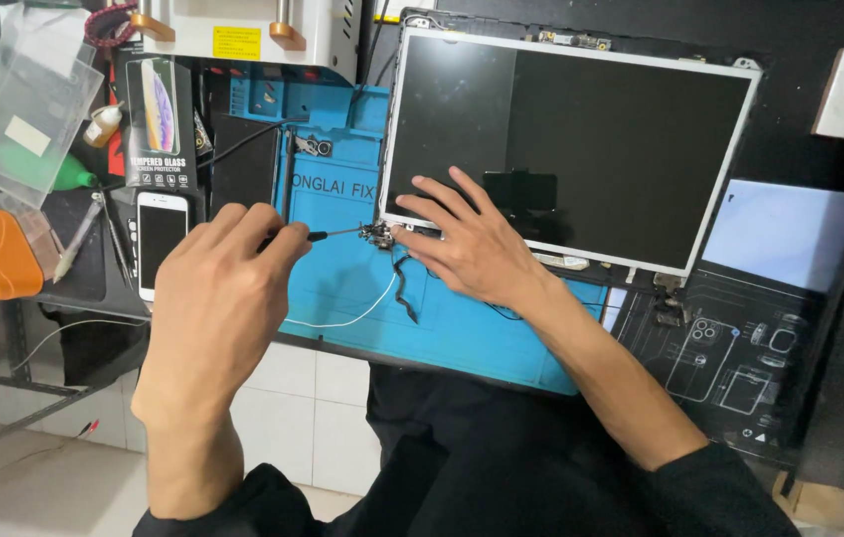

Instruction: Disassembling a laptop by removing the screen bezel and unscrewing internal components.

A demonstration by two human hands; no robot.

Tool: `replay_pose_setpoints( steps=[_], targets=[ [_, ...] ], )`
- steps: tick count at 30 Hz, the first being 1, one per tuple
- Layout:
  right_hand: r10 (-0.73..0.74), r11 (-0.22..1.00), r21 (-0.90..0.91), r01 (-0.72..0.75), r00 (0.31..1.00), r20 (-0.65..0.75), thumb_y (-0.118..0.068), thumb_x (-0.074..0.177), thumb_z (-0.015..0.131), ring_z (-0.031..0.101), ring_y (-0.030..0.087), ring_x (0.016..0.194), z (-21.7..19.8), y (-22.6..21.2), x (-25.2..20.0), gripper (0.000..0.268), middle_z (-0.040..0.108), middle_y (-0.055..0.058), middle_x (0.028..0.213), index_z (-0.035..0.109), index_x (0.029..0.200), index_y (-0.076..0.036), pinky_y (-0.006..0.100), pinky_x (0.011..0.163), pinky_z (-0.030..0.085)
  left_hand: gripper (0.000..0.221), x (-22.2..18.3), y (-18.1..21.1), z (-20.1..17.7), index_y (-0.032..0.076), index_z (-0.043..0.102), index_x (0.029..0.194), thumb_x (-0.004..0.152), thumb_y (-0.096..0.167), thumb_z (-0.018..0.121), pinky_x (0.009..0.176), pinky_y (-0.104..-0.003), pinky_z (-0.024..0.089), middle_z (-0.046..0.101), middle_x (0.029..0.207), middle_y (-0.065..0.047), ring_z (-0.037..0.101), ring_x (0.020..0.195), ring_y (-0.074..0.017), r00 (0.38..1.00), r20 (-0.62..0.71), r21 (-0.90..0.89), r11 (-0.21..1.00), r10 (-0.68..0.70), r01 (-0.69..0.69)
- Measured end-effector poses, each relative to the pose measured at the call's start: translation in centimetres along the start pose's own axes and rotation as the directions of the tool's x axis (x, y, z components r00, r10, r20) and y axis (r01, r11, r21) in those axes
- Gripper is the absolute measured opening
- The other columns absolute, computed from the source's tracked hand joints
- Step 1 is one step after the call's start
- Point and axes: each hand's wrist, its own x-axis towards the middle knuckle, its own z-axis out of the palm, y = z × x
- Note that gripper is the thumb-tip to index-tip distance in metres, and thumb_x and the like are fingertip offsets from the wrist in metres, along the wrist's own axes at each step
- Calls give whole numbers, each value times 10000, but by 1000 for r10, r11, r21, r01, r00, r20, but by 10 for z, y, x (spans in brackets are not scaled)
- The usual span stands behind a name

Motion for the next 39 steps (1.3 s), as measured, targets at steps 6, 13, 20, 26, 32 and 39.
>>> replay_pose_setpoints(
  steps=[6, 13, 20, 26, 32, 39],
  targets=[
    [-3, 1000, 16, 3, 1000, 6, -190, 854, 771, 449, 312, 1431, 1, 0, 0, 375, 600, 87, 1428, 748, 1226, -158, 565, 1233, 277, 225, 6, 5, -4, 53, 713, 1017, 794, 27, 692, 749, -368, 488, 601, 930, -57, 595, 893, -242, 997, 29, 47, 997, 65, -67],
    [16, 1000, 1, -16, 1000, -1, -194, 887, 771, 452, 296, 1441, 1, -1, 0, 350, 604, 66, 1432, 747, 1235, -172, 559, 1247, 276, 180, 28, 15, -14, 68, 684, 937, 758, 53, 673, 750, -343, 470, 593, 936, -52, 587, 941, -228, 981, 97, 149, 972, 168, -181],
    [20, 1000, 11, -20, 1000, 4, -179, 853, 781, 455, 300, 1434, -2, -2, 0, 379, 604, 67, 1421, 747, 1231, -177, 556, 1237, 283, 113, 39, 25, -17, 62, 645, 834, 731, 95, 676, 738, -329, 468, 593, 952, -67, 578, 962, -226, 951, 150, 194, 936, 269, -295],
    [15, 1000, 11, -15, 1000, -1, -176, 850, 784, 456, 303, 1433, 0, -1, 0, 386, 603, 75, 1423, 745, 1234, -173, 552, 1237, 285, 108, 40, 24, -15, 53, 642, 827, 731, 91, 675, 717, -337, 483, 596, 917, -75, 603, 934, -232, 947, 195, 206, 934, 253, -292],
    [16, 1000, 16, -16, 1000, -13, -178, 862, 781, 461, 304, 1430, 0, -1, 0, 375, 601, 75, 1425, 744, 1235, -172, 554, 1236, 290, 131, 36, 23, -13, 40, 632, 857, 733, 54, 674, 706, -342, 539, 597, 904, -88, 635, 912, -241, 955, 245, 165, 964, 165, -209],
    [19, 1000, 20, -19, 1000, -11, -175, 885, 771, 462, 297, 1432, -3, -3, 1, 351, 602, 72, 1424, 746, 1235, -166, 554, 1242, 292, 313, 38, 30, -21, -7, 620, 956, 650, 2, 684, 648, -329, 557, 586, 952, -118, 650, 892, -262, 962, 195, 84, 974, 193, -212]
  ],
)
